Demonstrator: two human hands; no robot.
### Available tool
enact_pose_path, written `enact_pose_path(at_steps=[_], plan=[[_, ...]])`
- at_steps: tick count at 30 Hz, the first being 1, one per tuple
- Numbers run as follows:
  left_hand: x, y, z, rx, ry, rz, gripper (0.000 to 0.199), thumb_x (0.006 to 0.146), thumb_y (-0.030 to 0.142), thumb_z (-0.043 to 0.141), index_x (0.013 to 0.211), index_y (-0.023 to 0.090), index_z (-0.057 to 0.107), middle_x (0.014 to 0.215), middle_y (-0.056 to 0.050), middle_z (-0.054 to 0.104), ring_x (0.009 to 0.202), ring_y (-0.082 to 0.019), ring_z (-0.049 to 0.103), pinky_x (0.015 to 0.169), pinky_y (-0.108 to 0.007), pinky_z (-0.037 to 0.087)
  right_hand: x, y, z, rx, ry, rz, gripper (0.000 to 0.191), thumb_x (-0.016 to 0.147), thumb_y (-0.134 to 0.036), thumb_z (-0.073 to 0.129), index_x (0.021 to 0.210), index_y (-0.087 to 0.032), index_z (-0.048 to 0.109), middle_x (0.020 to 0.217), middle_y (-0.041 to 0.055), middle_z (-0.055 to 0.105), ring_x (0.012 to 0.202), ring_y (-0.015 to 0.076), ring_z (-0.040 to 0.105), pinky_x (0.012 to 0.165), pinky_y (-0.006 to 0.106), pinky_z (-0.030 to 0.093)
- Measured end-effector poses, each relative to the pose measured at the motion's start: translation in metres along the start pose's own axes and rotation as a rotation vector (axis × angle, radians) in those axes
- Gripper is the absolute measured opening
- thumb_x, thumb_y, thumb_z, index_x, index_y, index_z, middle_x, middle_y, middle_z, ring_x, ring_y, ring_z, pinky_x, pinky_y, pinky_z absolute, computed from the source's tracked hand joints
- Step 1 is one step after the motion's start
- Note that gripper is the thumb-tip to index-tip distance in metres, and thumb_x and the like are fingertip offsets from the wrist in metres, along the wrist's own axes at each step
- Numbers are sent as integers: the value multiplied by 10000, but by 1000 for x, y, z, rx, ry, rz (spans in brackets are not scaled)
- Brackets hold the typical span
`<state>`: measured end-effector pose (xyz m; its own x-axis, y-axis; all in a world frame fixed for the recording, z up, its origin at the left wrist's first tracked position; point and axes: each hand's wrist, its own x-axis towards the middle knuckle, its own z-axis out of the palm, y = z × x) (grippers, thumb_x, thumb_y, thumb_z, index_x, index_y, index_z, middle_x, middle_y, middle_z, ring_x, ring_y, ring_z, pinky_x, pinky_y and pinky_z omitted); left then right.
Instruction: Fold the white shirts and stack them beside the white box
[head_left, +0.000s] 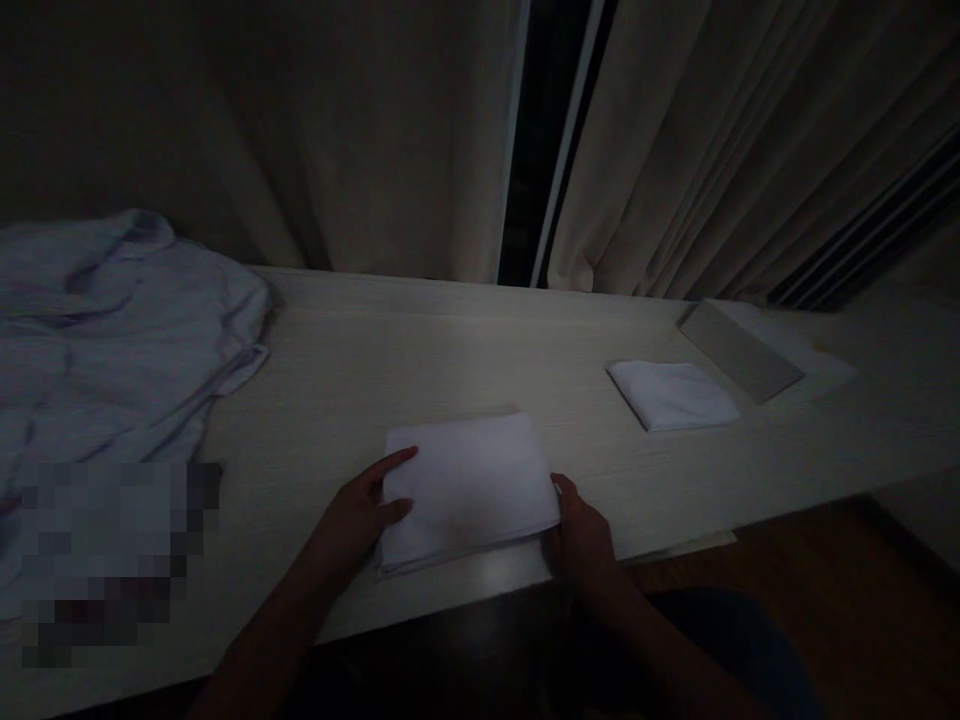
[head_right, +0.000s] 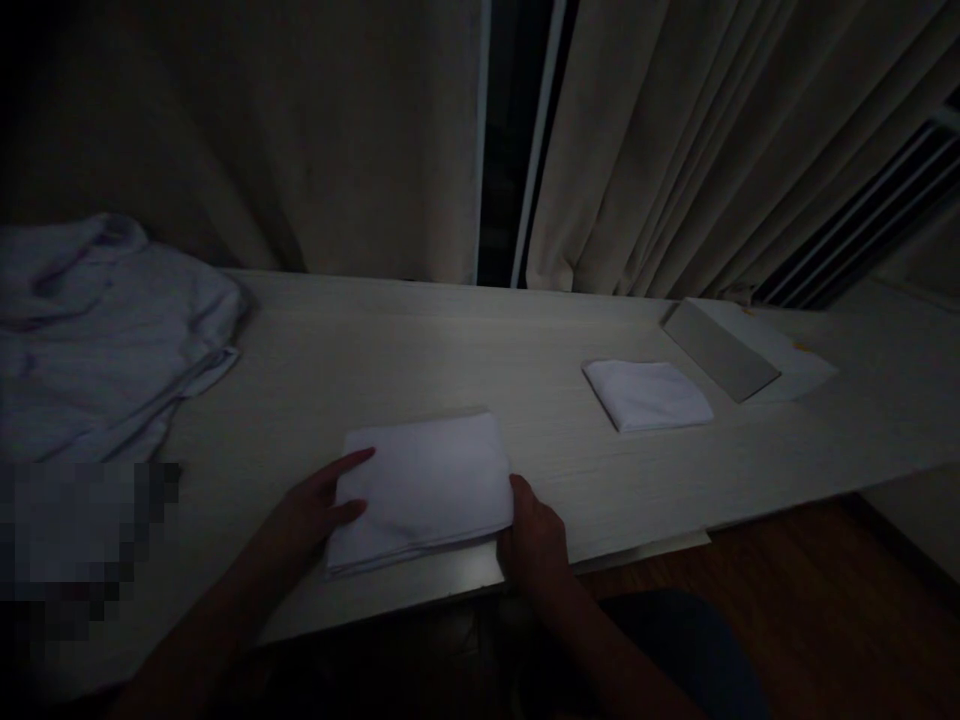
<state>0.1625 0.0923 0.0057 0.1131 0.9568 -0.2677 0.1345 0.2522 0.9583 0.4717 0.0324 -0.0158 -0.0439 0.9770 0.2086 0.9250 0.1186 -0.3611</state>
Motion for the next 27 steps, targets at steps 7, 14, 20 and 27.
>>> enact_pose_path(at_steps=[7, 14, 20, 27], plan=[[-3, 1, -1, 65, 14, 2, 618, 673, 329, 692, 1280, 284, 585, 1194, -73, 648, 792, -153, 630, 648, -271, 508, -3, 2, -10, -237, 107, -290, 727, 783, -109, 521, 1473, -217, 318, 1189, 152, 585, 1003, 280, 577, 810, 395, 491], [-2, -1, -1, -59, -43, -38, 694, 628, 263, 690, 1308, 251, 550, 1043, -63, 692, 684, -141, 618, 601, -274, 491, 4, 2, -7, -391, 10, -75, 703, 759, -61, 506, 1445, -156, 387, 960, 113, 610, 647, 196, 583, 584, 318, 489], [-5, 7, -1, -52, -111, -34, 698, 638, 219, 666, 1319, 297, 532, 1233, -85, 639, 879, -199, 645, 707, -327, 524, 5, -6, -18, -411, 94, -282, 729, 828, -69, 491, 1502, -277, 309, 1387, 167, 478, 1187, 330, 523, 915, 477, 477], [-13, 14, -9, -3, -288, -10, 991, 647, 258, 727, 1494, 368, 224, 1245, -62, 620, 1006, -248, 624, 874, -404, 492, 1, -8, -2, -467, 74, -388, 765, 836, -22, 441, 1537, -223, 212, 1562, 106, 278, 1320, 350, 405, 906, 469, 511]])
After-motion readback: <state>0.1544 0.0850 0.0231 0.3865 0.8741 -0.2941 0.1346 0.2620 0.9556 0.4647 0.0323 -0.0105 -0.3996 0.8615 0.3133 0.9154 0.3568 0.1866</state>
